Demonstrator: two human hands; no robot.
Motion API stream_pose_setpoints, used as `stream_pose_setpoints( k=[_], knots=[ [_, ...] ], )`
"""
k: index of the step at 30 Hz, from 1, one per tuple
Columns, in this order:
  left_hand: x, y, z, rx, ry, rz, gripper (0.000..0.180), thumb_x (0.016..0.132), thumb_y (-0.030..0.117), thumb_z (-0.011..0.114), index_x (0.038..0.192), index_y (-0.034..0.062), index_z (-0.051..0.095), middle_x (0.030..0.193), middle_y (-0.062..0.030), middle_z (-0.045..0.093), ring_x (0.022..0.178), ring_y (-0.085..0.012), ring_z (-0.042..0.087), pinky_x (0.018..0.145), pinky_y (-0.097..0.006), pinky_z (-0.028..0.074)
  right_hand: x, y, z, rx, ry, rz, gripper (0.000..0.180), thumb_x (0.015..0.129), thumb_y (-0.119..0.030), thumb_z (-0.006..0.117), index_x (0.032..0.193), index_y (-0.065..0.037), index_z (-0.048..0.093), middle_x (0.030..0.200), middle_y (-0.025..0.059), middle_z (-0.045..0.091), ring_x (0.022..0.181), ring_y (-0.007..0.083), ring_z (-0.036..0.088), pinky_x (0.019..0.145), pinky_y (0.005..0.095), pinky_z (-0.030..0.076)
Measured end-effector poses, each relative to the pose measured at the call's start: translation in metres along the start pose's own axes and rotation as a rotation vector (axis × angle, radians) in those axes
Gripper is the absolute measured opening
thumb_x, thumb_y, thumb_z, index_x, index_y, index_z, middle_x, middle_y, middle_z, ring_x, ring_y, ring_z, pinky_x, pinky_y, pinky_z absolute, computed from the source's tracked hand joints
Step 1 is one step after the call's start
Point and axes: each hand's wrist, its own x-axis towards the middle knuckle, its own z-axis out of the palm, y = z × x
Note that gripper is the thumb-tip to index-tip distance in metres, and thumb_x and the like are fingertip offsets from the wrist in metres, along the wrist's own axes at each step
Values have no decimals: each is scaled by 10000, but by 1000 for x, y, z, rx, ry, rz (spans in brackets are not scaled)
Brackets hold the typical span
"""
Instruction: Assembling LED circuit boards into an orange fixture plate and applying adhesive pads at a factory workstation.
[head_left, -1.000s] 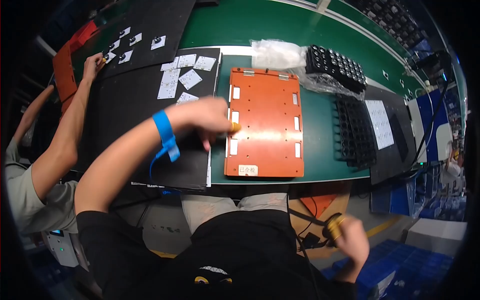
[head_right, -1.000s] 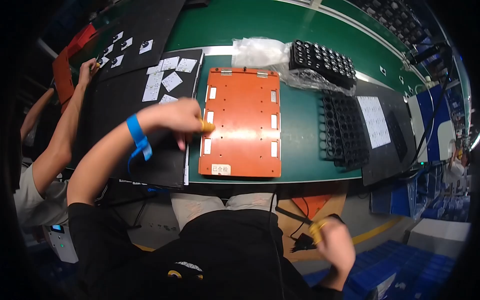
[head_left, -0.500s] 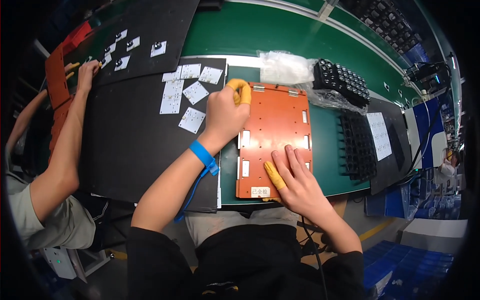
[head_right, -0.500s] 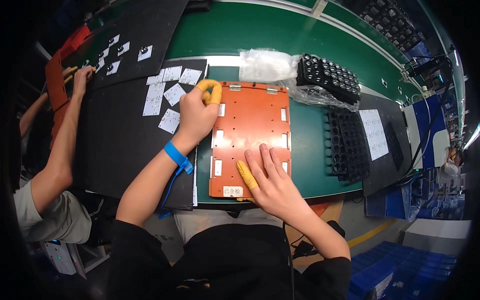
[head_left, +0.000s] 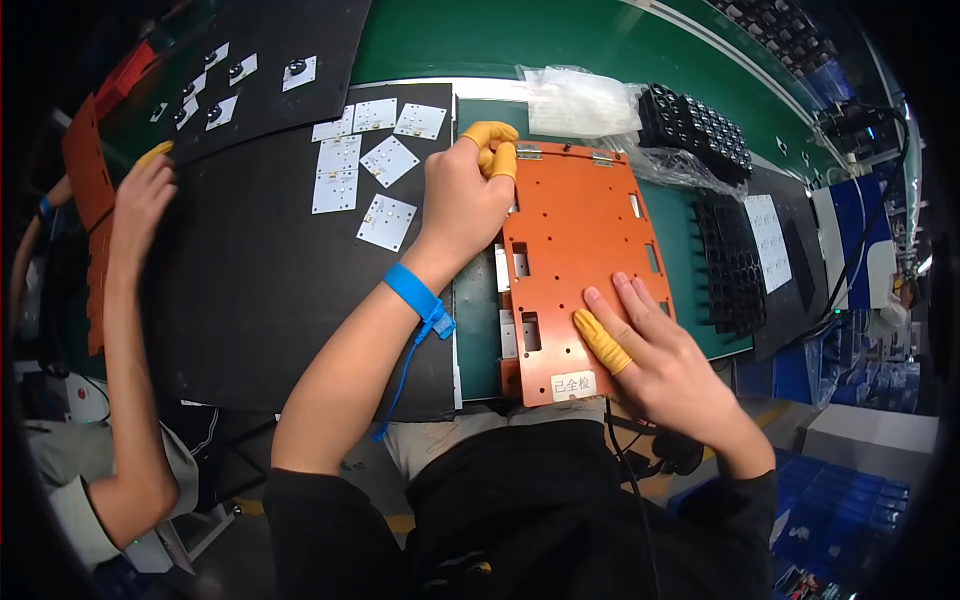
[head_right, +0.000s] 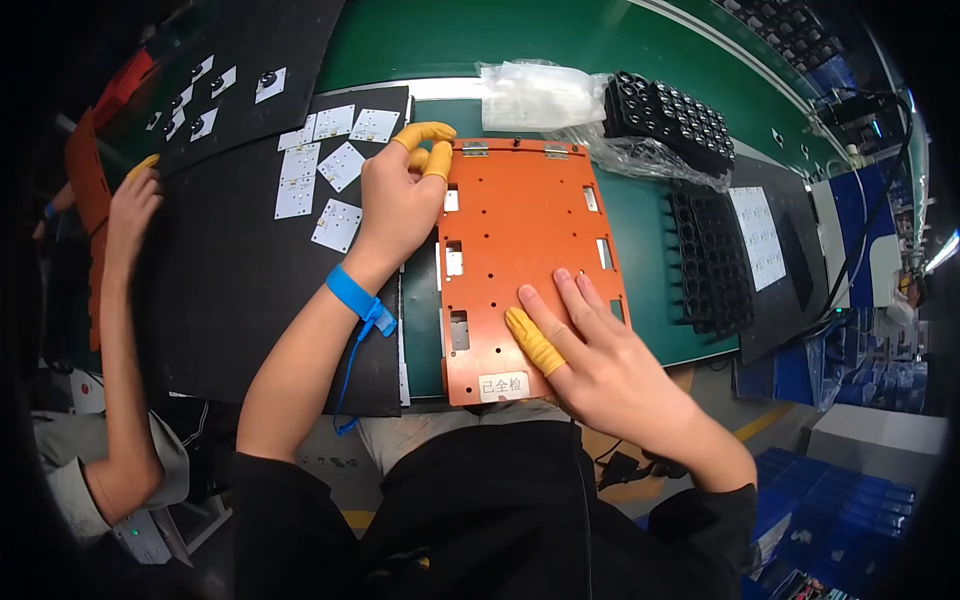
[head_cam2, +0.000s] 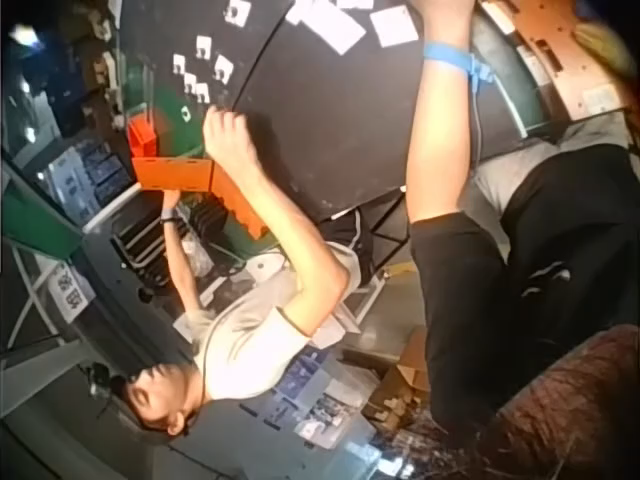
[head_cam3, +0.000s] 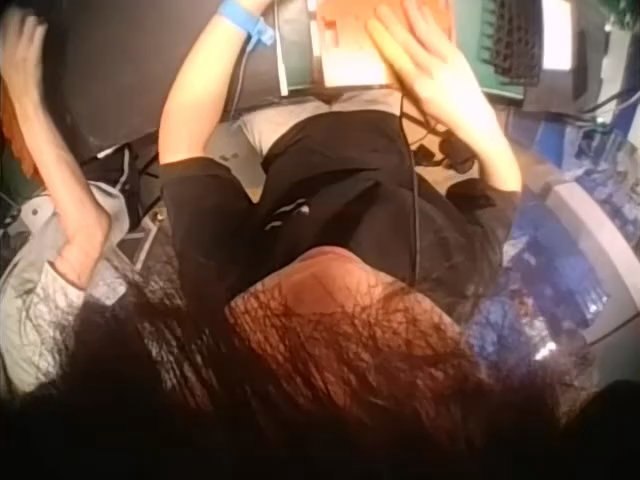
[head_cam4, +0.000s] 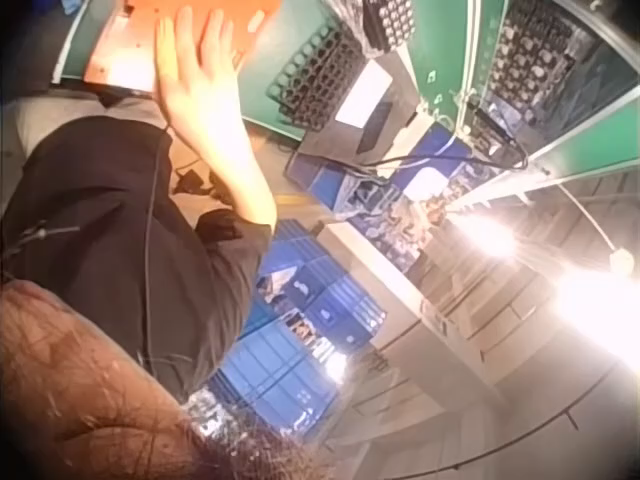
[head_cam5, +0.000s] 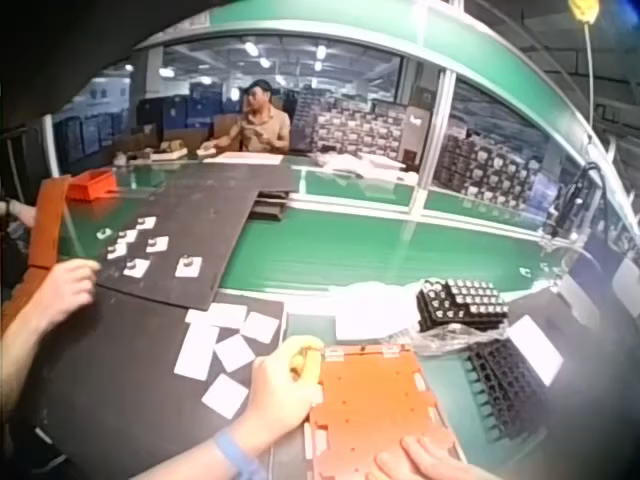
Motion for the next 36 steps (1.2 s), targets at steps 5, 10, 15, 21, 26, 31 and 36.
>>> stream_pose_setpoints(
  k=[5, 10, 15, 21, 26, 31, 36],
  knots=[
    [-4, -5, -11, -100, 64, 51, 158, 890, 41, 557, 1005, -22, 647, 559, -87, 552, 468, -108, 479, 461, -287, 378, 17, 15, -45, 82, -63, -27, 576, 740, -195, 698, 1265, 5, 570, 1300, 192, 572, 1146, 388, 583, 966, 436, 496],
    [2, -4, 4, -57, 72, 101, 238, 928, 18, 537, 1155, 1, 603, 806, -18, 613, 632, -42, 528, 545, -215, 420, 29, 114, -105, 200, 515, 66, 412, 765, -165, 786, 1131, -17, 665, 992, 119, 715, 886, 210, 703, 768, 330, 566],
    [0, -11, -10, 44, 64, 71, 312, 899, -47, 527, 1208, -19, 561, 945, -65, 660, 667, -34, 542, 559, -192, 420, 99, 174, -61, 849, 871, 467, 356, 863, -169, 713, 1173, -37, 601, 1011, 51, 672, 889, 131, 633, 741, 274, 512],
    [-1, -9, -10, -152, 34, 42, 356, 878, -94, 480, 1222, -36, 550, 1026, -86, 676, 654, -43, 589, 513, -185, 430, 130, 204, -25, 997, 754, 396, 351, 883, -121, 665, 1206, -2, 592, 1040, 41, 670, 892, 115, 625, 782, 269, 493],
    [-1, -7, -5, -182, 21, 11, 371, 859, -106, 471, 1216, -42, 546, 1045, -88, 668, 631, -46, 579, 509, -179, 426, 130, 221, -14, 637, 761, 529, 393, 881, -174, 673, 1201, 31, 573, 1062, 108, 663, 892, 190, 628, 825, 329, 500],
    [3, -7, -1, -255, 76, 4, 291, 887, -85, 485, 1164, -61, 571, 991, -109, 669, 800, -103, 649, 627, -208, 497, 122, 167, -13, 7, 939, 162, 252, 863, -97, 687, 1108, -46, 662, 970, 79, 687, 815, 161, 648, 664, 277, 513],
    [4, -8, -17, -450, 116, -160, 366, 870, -102, 390, 1218, -62, 497, 972, -151, 642, 594, -77, 559, 504, -207, 444, 137, 70, 3, 179, -254, -64, 332, 891, -368, 630, 934, -39, 640, 750, 155, 645, 698, 360, 646, 640, 448, 522]
  ],
)
